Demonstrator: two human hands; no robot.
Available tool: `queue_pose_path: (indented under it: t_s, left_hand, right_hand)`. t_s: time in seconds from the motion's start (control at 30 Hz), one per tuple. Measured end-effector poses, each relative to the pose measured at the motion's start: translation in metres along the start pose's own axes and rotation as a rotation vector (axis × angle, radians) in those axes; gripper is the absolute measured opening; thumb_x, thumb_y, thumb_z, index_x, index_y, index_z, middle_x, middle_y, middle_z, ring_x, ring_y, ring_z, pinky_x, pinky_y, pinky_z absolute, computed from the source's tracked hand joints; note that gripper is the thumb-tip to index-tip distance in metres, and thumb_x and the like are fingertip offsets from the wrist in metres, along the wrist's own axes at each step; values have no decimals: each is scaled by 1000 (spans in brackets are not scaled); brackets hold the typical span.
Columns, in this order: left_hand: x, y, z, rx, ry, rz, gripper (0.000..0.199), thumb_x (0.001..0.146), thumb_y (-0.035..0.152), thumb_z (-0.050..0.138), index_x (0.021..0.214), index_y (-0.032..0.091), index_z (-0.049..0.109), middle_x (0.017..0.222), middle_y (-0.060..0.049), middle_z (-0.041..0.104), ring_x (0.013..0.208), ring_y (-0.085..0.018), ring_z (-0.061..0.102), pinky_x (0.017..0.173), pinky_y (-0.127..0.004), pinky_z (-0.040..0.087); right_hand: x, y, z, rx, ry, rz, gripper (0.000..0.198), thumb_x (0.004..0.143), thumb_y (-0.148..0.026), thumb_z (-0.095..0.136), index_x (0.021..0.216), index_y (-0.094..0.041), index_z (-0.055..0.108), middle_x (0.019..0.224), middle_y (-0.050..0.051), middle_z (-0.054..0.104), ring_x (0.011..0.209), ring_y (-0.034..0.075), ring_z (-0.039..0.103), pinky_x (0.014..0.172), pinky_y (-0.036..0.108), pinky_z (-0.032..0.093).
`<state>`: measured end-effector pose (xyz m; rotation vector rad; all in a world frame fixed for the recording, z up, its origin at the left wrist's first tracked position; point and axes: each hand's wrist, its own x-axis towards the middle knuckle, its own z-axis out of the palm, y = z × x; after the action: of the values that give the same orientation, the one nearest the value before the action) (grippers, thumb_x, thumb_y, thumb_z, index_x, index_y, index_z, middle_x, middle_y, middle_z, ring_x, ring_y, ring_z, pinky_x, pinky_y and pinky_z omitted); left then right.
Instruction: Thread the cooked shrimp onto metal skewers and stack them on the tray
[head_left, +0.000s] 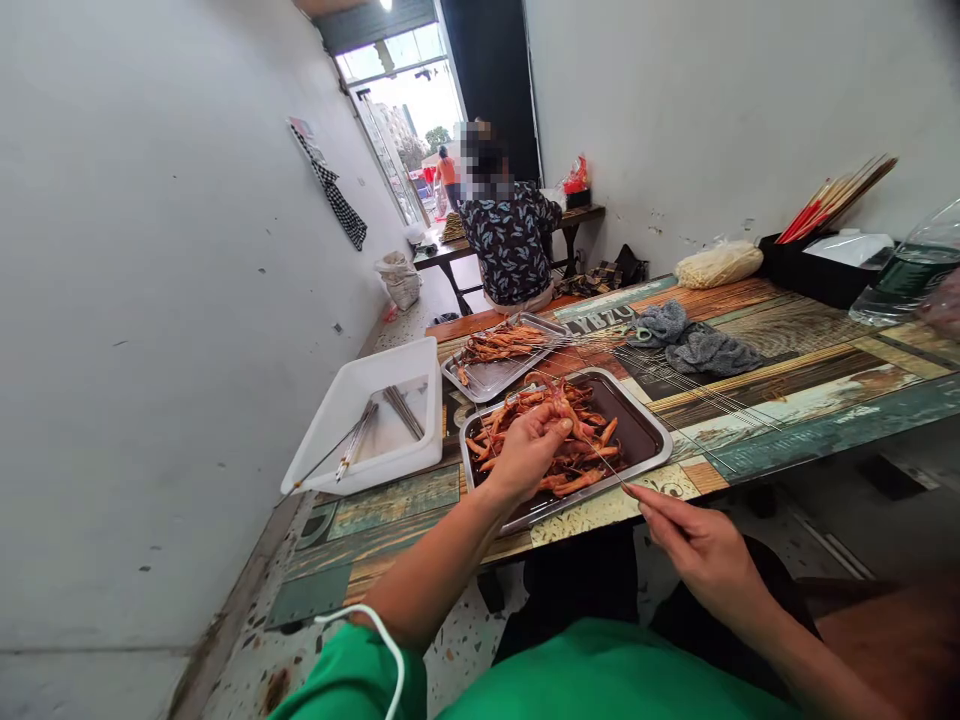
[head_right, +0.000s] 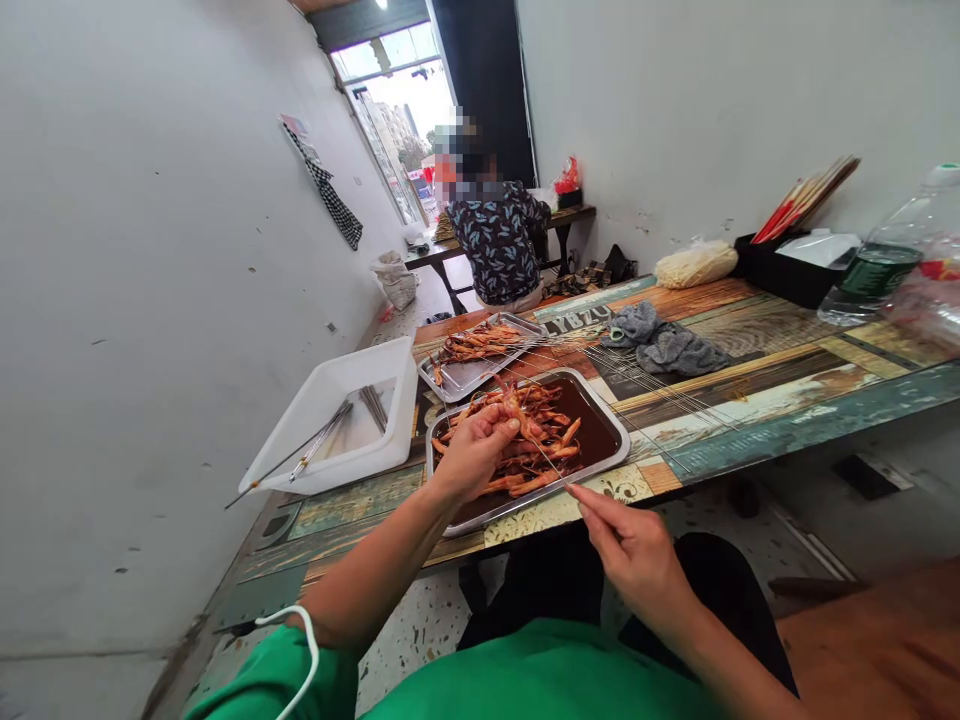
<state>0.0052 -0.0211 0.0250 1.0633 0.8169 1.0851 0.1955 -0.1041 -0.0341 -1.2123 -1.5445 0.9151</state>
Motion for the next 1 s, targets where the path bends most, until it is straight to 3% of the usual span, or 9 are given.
queue_pose_path:
  t_s: [0.1,0.17,0.27,0.33,0.43,0.53,0.77,0.9,1.0]
  left_hand:
    - [0,-2,2,-18,15,11,32,67,36,72,83,14,55,78,-4,67,79,-17,64,74,-31,53]
    - [0,-2,3,-36,18,12,32,66,36,72,83,14,55,76,-4,67,78,-17,64,74,-31,53]
    - [0,-2,3,-50,4,2,31,66,34,72,82,13,56,77,-5,67,79,-17,65,74,-30,53]
    - [-1,-2,4,-49,-8,-15,31,66,33,72,82,13,56,77,-5,67,79,-17,65,74,-31,54]
    - [-3,-2,6,-57,-10,-40,31,67,33,73,81,13,55,76,-6,66,80,-18,65,73,-31,54]
    - [-4,-2,8,-78,9,-37,31,67,33,72,83,13,55,78,-6,67,82,-19,64,73,-32,54]
    - [-5,-2,8,-145,40,-35,31,68,30,72,85,12,53,80,-6,67,77,-17,64,73,-33,53]
    - [-6,-5,9,-203,21,-36,29,69,28,71,85,12,53,79,-6,67,76,-16,64,74,-33,52]
    - [-8,-9,13,-239,26,-26,29,70,29,71,85,13,52,80,-5,67,75,-15,64,74,-32,51]
  right_hand:
    - [-3,0,2,-231,75,-283,33,85,-18,49,113,-16,67,103,10,71,88,18,68,79,26,52]
    - [-3,-1,3,-251,88,-326,34,85,-16,48,114,-15,66,106,11,70,91,19,67,81,26,51]
    - [0,-5,5,-91,50,-117,31,84,-24,52,107,-12,69,72,7,70,64,15,65,59,24,52]
    - [4,-8,5,168,-40,137,34,84,-33,54,107,-11,68,45,-4,48,39,8,46,38,20,38]
    - [9,-11,6,577,-178,430,43,82,-43,56,111,-12,63,43,-13,23,31,2,16,30,17,15]
    - [12,-12,8,718,-198,486,42,80,-43,60,108,-13,62,45,-14,21,33,1,11,31,16,10]
    - [10,-14,9,484,-134,334,44,82,-43,55,109,-10,62,45,-12,22,37,4,17,34,18,15]
    - [4,-14,10,54,46,22,31,83,-34,52,100,-14,70,49,-1,51,43,10,45,42,23,37]
    - [0,-10,13,-126,158,-161,29,83,-29,50,99,-18,71,74,7,69,59,16,60,58,29,48]
